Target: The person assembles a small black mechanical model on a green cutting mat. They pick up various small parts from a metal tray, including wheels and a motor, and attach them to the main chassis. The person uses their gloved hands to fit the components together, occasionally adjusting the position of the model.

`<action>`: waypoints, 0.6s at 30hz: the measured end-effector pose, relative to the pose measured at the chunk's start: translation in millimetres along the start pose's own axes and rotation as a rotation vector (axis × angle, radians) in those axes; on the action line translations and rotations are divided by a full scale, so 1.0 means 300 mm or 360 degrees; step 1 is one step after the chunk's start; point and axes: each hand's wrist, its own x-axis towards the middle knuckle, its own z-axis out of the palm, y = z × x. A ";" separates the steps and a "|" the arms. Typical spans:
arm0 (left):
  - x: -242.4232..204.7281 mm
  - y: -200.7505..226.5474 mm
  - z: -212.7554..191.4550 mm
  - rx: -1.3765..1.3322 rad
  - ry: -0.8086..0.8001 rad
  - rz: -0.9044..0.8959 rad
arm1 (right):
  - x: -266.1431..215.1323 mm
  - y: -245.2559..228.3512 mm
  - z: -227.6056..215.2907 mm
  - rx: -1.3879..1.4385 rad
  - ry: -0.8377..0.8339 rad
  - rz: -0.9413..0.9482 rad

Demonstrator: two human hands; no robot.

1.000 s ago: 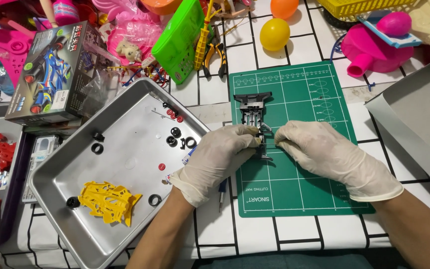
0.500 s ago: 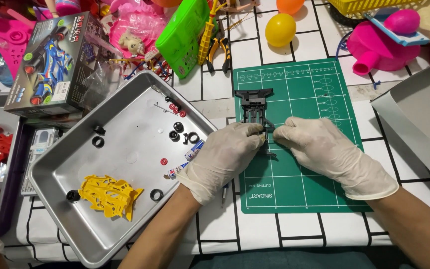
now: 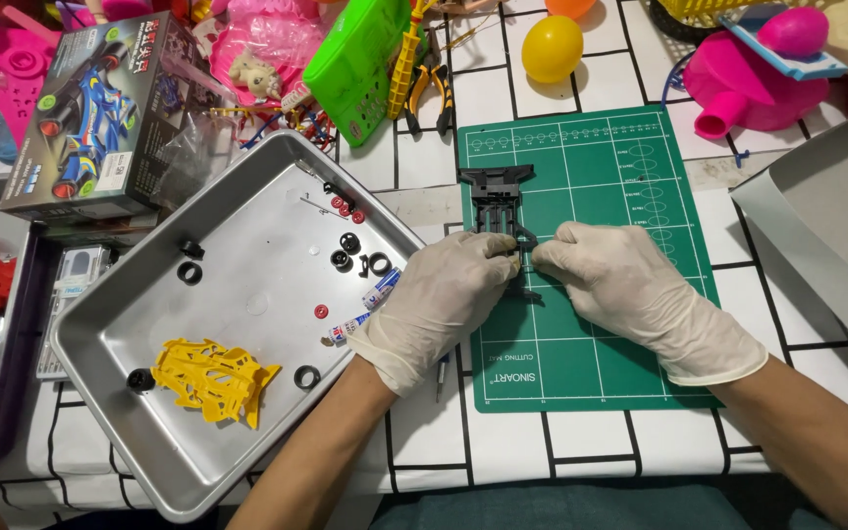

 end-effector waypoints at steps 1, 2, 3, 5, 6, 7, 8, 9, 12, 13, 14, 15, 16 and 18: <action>0.001 -0.002 0.004 -0.0001 0.0000 0.0003 | -0.001 -0.003 -0.004 -0.0002 0.0001 0.0002; 0.001 -0.005 0.008 -0.0010 -0.0007 0.0006 | -0.001 -0.007 -0.007 -0.0019 0.0003 -0.0008; -0.002 -0.008 0.011 -0.0018 -0.0016 0.0003 | 0.000 -0.011 -0.009 -0.0033 0.0003 -0.0021; -0.003 -0.005 0.005 -0.0020 -0.0022 -0.0002 | 0.004 -0.016 0.005 0.0007 0.0007 -0.0021; -0.003 -0.003 0.001 -0.0020 -0.0027 -0.0005 | 0.007 -0.019 0.012 0.0047 0.0014 -0.0020; -0.001 -0.001 0.001 -0.0019 -0.0025 -0.0009 | 0.008 -0.019 0.007 0.0047 0.0012 -0.0024; 0.001 0.000 0.000 -0.0071 -0.0007 -0.0026 | 0.009 -0.019 0.001 0.0080 0.0000 -0.0010; 0.000 0.000 -0.002 -0.0123 0.0009 -0.0046 | 0.012 -0.022 -0.002 0.0117 -0.0015 0.0004; 0.009 0.005 -0.035 -0.0215 -0.0070 -0.0099 | 0.011 -0.018 -0.013 0.0235 -0.0044 0.0090; 0.000 -0.001 -0.023 -0.0218 -0.0066 -0.0105 | 0.015 -0.020 -0.018 0.0233 -0.0050 0.0086; -0.009 -0.008 -0.010 -0.0247 -0.0037 -0.0108 | 0.018 -0.022 -0.023 0.0233 -0.0063 0.0111; -0.019 -0.013 0.003 -0.0274 -0.0008 -0.0111 | 0.019 -0.024 -0.027 0.0232 -0.0074 0.0137; -0.025 -0.017 0.006 -0.0275 -0.0004 -0.0115 | 0.017 -0.024 -0.031 0.0231 -0.0078 0.0132; -0.035 -0.026 0.009 -0.0282 -0.0004 -0.0063 | 0.015 -0.023 -0.043 0.0277 -0.0097 0.0146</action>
